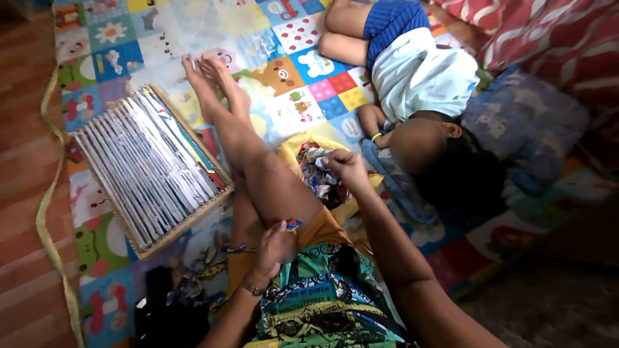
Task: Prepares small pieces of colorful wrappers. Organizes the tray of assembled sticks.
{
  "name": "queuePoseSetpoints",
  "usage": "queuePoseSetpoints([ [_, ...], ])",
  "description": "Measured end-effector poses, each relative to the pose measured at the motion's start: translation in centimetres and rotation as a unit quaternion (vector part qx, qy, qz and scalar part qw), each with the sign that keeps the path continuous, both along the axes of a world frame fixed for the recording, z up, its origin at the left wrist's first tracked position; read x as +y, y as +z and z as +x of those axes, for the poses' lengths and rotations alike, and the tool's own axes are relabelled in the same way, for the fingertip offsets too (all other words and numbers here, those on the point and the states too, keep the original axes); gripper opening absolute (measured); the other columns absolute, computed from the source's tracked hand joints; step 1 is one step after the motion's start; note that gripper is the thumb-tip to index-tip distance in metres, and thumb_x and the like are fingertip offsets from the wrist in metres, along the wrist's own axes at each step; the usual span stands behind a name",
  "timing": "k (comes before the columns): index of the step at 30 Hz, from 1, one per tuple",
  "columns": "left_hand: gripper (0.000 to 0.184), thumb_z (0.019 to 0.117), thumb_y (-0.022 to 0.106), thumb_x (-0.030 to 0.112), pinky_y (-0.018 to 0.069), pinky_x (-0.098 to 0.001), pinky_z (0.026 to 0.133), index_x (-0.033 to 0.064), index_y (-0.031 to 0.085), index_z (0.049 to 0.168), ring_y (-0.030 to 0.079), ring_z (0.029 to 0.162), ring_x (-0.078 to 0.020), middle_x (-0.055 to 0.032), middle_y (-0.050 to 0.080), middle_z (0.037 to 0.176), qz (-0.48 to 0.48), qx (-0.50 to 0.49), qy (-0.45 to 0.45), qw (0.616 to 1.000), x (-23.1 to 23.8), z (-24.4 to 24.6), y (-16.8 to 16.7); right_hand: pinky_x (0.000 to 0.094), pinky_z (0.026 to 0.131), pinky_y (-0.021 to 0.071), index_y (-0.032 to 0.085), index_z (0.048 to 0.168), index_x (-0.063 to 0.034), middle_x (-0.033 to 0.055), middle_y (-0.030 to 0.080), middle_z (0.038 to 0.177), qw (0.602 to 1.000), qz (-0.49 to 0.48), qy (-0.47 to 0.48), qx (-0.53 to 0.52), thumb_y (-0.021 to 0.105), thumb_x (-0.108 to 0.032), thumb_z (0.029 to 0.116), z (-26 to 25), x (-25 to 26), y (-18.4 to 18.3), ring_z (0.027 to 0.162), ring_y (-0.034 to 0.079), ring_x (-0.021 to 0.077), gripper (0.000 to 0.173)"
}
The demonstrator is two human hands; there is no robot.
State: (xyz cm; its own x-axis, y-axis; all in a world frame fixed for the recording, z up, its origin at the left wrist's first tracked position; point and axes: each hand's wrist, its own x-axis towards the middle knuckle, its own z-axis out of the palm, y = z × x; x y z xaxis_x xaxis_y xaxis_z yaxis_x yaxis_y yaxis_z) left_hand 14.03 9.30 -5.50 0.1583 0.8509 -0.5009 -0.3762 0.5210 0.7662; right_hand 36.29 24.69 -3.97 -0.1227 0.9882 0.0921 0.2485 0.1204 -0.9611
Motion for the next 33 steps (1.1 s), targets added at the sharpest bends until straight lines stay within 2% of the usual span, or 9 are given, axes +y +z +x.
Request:
queuePoseSetpoints([
  [6,0.03,0.1094,0.034,0.016,0.0376,-0.0128,0.041,0.0089,0.062,0.102,0.041,0.043,0.0015,0.0073,0.05,0.062,0.021,-0.015,-0.009,1.0,0.2,-0.3,-0.5,0.0212,0.062,0.053,0.068,0.095,-0.0016,-0.001,0.068,0.078,0.997,0.025,0.005,0.079,0.06,-0.01,0.1,1.1,0.2,2.8,0.064,0.06,0.0024,0.012],
  [8,0.029,0.1091,0.035,0.014,0.038,-0.0134,0.041,0.0082,0.062,0.102,0.041,0.043,0.001,0.0069,0.049,0.059,0.021,-0.023,-0.006,0.999,0.1,-0.4,-0.6,0.0274,0.062,0.0525,0.068,0.095,-0.0015,0.0024,0.066,0.078,0.999,0.02,-0.031,-0.034,0.065,-0.013,0.0978,0.7,0.3,2.1,0.065,0.06,0.0078,0.012],
  [11,0.027,0.1081,0.036,0.013,0.0389,-0.0141,0.042,0.0084,0.062,0.102,0.041,0.042,0.0005,0.0075,0.047,0.057,0.019,-0.021,-0.009,1.0,0.0,-0.6,-0.7,0.0571,0.08,0.0551,0.067,0.111,0.0016,0.0199,0.067,0.103,0.978,-0.015,-0.048,-0.204,0.069,-0.008,0.0928,-0.4,0.2,0.3,0.09,0.067,0.0349,0.021],
  [13,0.028,0.108,0.036,0.014,0.0392,-0.0139,0.042,0.0086,0.062,0.101,0.042,0.042,0.0007,0.0081,0.046,0.056,0.023,-0.023,-0.01,0.999,-0.1,-0.6,-0.7,0.0576,0.08,0.0551,0.072,0.104,-0.0013,0.0196,0.066,0.105,0.972,-0.005,-0.019,-0.233,0.069,-0.008,0.0927,-1.2,-0.6,-1.3,0.093,0.066,0.0356,0.013],
  [17,0.027,0.1078,0.037,0.013,0.0389,-0.0143,0.042,0.0082,0.063,0.1,0.041,0.042,0.0005,0.0076,0.046,0.056,0.026,-0.027,-0.009,0.999,-0.2,-0.6,-0.9,0.0581,0.08,0.0552,0.078,0.098,-0.0097,0.0141,0.068,0.109,0.943,-0.066,0.035,-0.325,0.074,-0.029,0.0929,-3.3,-1.4,-3.3,0.096,0.067,0.0334,0.02],
  [20,0.026,0.1079,0.038,0.014,0.0388,-0.0144,0.042,0.008,0.062,0.1,0.041,0.042,0.0004,0.0074,0.045,0.056,0.023,-0.025,-0.012,0.999,-0.2,-0.7,-0.7,0.0592,0.081,0.0549,0.077,0.097,-0.0076,0.0145,0.069,0.112,0.939,-0.083,0.033,-0.333,0.07,-0.026,0.0941,-3.8,-0.9,-4.5,0.096,0.068,0.0347,0.02],
  [24,0.026,0.1075,0.037,0.014,0.039,-0.0141,0.041,0.008,0.062,0.1,0.042,0.041,0.0006,0.0079,0.045,0.055,0.029,-0.036,-0.011,0.999,-0.3,-0.9,-1.1,0.0503,0.084,0.0543,0.076,0.09,-0.0029,0.0125,0.069,0.1,0.985,-0.069,0.009,-0.159,0.071,-0.014,0.093,-2.0,-0.2,-3.4,0.092,0.066,0.0255,0.013],
  [27,0.027,0.1074,0.037,0.015,0.0391,-0.0136,0.042,0.0089,0.063,0.101,0.042,0.042,0.0012,0.0084,0.047,0.055,0.029,-0.038,-0.015,0.999,-0.2,-0.9,-1.0,0.0367,0.072,0.0505,0.07,0.084,-0.0007,0.0086,0.064,0.088,0.996,-0.045,0.002,-0.071,0.072,-0.011,0.0938,-0.6,-0.4,-1.0,0.078,0.059,0.0154,0.014],
  [33,0.026,0.1082,0.037,0.014,0.0395,-0.0133,0.042,0.0074,0.062,0.104,0.043,0.043,0.0013,0.0075,0.049,0.059,0.014,-0.041,-0.011,0.999,-0.1,-0.9,-0.8,0.0216,0.062,0.0468,0.069,0.092,-0.0031,-0.0004,0.062,0.081,1.0,-0.003,-0.013,0.025,0.064,-0.011,0.098,0.3,0.0,0.7,0.065,0.053,0.0028,0.011],
])
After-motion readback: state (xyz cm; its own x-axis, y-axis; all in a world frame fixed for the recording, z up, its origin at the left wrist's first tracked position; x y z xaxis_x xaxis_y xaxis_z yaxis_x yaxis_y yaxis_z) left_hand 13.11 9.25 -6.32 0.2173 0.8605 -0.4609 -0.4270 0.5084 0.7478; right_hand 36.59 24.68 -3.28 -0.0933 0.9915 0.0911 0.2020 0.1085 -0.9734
